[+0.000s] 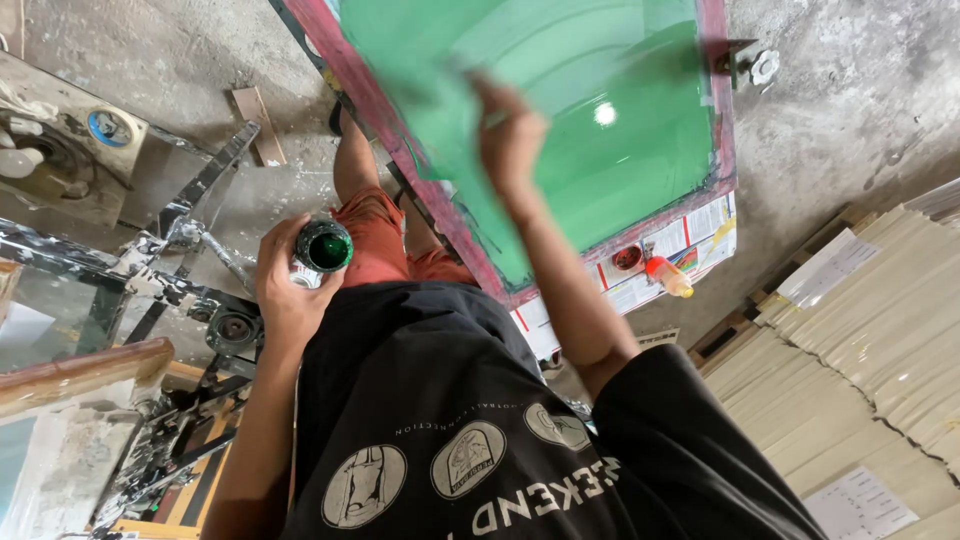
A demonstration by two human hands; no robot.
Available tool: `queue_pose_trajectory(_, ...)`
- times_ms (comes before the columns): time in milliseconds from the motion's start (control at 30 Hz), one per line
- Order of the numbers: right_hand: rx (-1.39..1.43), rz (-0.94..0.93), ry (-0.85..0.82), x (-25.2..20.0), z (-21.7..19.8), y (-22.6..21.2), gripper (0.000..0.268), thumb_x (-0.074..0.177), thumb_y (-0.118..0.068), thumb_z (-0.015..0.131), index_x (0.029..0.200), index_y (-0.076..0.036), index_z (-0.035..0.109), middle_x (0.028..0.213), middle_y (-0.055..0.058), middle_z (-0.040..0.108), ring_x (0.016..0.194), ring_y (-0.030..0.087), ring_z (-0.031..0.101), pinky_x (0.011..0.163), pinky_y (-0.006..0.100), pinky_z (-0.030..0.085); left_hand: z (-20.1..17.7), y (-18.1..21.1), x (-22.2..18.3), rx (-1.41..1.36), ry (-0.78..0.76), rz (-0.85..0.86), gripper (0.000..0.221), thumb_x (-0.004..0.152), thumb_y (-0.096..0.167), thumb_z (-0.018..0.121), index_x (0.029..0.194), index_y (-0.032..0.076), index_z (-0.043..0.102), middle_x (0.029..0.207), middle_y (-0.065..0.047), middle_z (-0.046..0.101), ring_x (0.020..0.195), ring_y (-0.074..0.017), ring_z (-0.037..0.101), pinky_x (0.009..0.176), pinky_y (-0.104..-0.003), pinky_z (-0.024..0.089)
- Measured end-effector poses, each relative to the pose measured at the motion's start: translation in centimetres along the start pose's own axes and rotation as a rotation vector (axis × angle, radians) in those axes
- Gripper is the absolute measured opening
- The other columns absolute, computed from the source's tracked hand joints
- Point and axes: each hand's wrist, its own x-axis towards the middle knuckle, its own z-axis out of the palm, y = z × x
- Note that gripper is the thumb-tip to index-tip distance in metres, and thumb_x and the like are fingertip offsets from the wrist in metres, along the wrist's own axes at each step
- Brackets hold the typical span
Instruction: The person is applying green ink to a silkscreen frame and spreading it evenly with a plastic card.
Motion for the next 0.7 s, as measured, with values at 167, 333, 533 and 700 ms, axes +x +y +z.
queue_pose_trajectory(167, -0.439, 0.043, 0.224, 8.5, -7.3, 21.0, 0.007, 0.088, -0.005, 0.072, 0.089, -0.004, 0.079, 0.075, 0.01, 0.077, 0.064, 0.022, 0.071, 0.066, 0.039, 0.054, -0.7, -0.3, -0.9, -0.036, -0.02, -0.118, 0.062, 0.08, 0.012, 0.088, 0.136, 0.001, 0.061, 0.135, -0.017, 0.063, 0.12, -0.0351, 0.065, 0.091, -0.04, 0.055)
queue_pose_trajectory(333, -0.358, 0.045, 0.204, 5.3, -7.4, 15.6, 0.017, 0.091, -0.002, 0.068, 0.096, -0.009, 0.082, 0.083, 0.008, 0.08, 0.07, 0.016, 0.077, 0.067, 0.035, 0.059, -0.5, -0.9, -1.2, 0.004, 0.018, -0.014, 0.063, 0.082, 0.01, 0.088, 0.137, 0.001, 0.061, 0.136, -0.017, 0.062, 0.125, -0.0355, 0.064, 0.107, -0.044, 0.054)
queue_pose_trajectory(533, -0.155, -0.148, -0.089, -6.5, -2.3, -2.1, 0.04, 0.084, 0.011, 0.061, 0.119, -0.005, 0.073, 0.105, 0.014, 0.076, 0.088, 0.028, 0.074, 0.078, 0.04, 0.058, -0.1, -0.7, -1.1, -0.028, 0.019, 0.002, 0.062, 0.08, 0.009, 0.089, 0.135, 0.0, 0.062, 0.134, -0.017, 0.064, 0.124, -0.0355, 0.065, 0.107, -0.044, 0.054)
queue_pose_trajectory(700, -0.122, -0.082, -0.164, -6.9, -3.0, -8.1, 0.031, 0.091, 0.005, 0.065, 0.12, -0.004, 0.071, 0.102, 0.012, 0.076, 0.085, 0.027, 0.07, 0.079, 0.04, 0.056, -0.5, -0.5, -1.2, -0.009, 0.02, 0.001, 0.063, 0.079, 0.008, 0.089, 0.136, 0.0, 0.062, 0.133, -0.017, 0.064, 0.124, -0.0364, 0.065, 0.108, -0.044, 0.054)
